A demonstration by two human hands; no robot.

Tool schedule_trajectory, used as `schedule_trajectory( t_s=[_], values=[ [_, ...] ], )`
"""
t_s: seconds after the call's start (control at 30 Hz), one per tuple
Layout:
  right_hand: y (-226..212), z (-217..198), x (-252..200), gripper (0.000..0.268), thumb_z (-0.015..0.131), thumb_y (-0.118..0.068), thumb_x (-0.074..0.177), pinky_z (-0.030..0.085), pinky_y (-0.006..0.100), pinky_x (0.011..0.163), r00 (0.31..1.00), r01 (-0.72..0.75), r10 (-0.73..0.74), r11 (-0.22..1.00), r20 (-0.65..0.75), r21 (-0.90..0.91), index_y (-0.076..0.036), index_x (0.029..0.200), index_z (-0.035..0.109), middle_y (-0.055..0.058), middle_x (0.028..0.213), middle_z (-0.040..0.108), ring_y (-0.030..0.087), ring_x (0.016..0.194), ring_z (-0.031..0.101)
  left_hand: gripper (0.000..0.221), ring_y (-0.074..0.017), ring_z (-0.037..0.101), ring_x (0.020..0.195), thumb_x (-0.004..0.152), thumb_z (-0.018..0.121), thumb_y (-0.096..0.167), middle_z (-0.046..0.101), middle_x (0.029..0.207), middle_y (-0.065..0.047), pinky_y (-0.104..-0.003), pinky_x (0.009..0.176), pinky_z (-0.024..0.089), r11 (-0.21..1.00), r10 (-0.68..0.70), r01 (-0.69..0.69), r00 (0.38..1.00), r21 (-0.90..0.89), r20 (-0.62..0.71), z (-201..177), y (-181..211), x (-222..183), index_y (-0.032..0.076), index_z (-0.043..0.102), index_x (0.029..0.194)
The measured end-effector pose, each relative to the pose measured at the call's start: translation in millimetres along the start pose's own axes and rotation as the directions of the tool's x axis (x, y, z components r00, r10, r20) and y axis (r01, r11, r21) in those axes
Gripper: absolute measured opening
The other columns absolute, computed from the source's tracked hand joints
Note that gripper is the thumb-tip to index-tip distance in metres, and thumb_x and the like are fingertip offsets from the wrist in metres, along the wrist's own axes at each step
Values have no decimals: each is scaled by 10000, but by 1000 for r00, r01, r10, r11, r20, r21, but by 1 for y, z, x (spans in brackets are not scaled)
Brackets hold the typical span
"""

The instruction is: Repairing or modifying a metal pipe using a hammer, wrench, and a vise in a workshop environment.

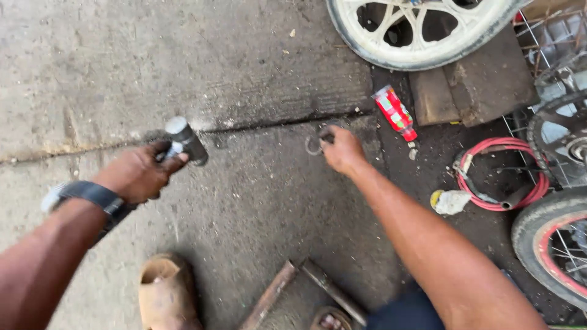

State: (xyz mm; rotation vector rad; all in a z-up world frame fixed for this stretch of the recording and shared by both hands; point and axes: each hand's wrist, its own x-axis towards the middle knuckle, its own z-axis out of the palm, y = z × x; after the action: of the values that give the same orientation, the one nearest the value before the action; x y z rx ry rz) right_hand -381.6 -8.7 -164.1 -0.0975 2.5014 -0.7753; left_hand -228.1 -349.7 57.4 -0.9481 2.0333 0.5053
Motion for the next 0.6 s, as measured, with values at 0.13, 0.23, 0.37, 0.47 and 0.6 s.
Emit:
schedule_trajectory(
  t_s=[0.13,0.23,0.37,0.47,0.6],
  values=[
    [23,45,-4,290,673,-103,931,597,284,545,985,-168,167,921,34,352,-86,1216,721,118,921,781,169,634,722,579,-384,722,1187,948,591,585,801,1172,-181,-501,1061,556,963,251,-238,963,127,-95,43,-64,108,211,675,1382],
    [22,77,-25,292,666,-112,958,572,271,496,963,-210,265,848,-46,487,-72,1242,720,133,902,762,155,588,673,575,-359,747,1172,896,642,562,813,1179,-162,-467,1056,584,966,199,-194,980,172,-9,40,-87,109,202,713,1338],
    [29,101,-52,367,712,-415,905,553,385,857,931,-165,232,956,-283,241,-302,1249,769,44,1131,755,249,1032,695,562,-260,676,837,1039,594,297,723,1276,-161,-379,784,630,997,52,-62,981,48,188,15,-82,110,171,435,1564],
    [48,122,-56,409,724,-273,878,580,445,887,859,209,-191,978,-475,-14,-211,1283,737,85,1108,716,330,997,721,629,-264,536,715,1028,664,218,723,1231,-204,-358,588,484,980,-6,41,984,-197,177,7,-95,117,194,424,1609],
    [52,131,-56,322,713,-332,913,550,549,715,895,130,-186,978,-406,-163,-332,1229,774,78,1007,609,398,857,682,677,-372,794,846,1003,600,436,773,1176,-222,-468,754,631,998,56,-55,991,-12,119,-9,-116,145,176,401,1596]
  ],
)
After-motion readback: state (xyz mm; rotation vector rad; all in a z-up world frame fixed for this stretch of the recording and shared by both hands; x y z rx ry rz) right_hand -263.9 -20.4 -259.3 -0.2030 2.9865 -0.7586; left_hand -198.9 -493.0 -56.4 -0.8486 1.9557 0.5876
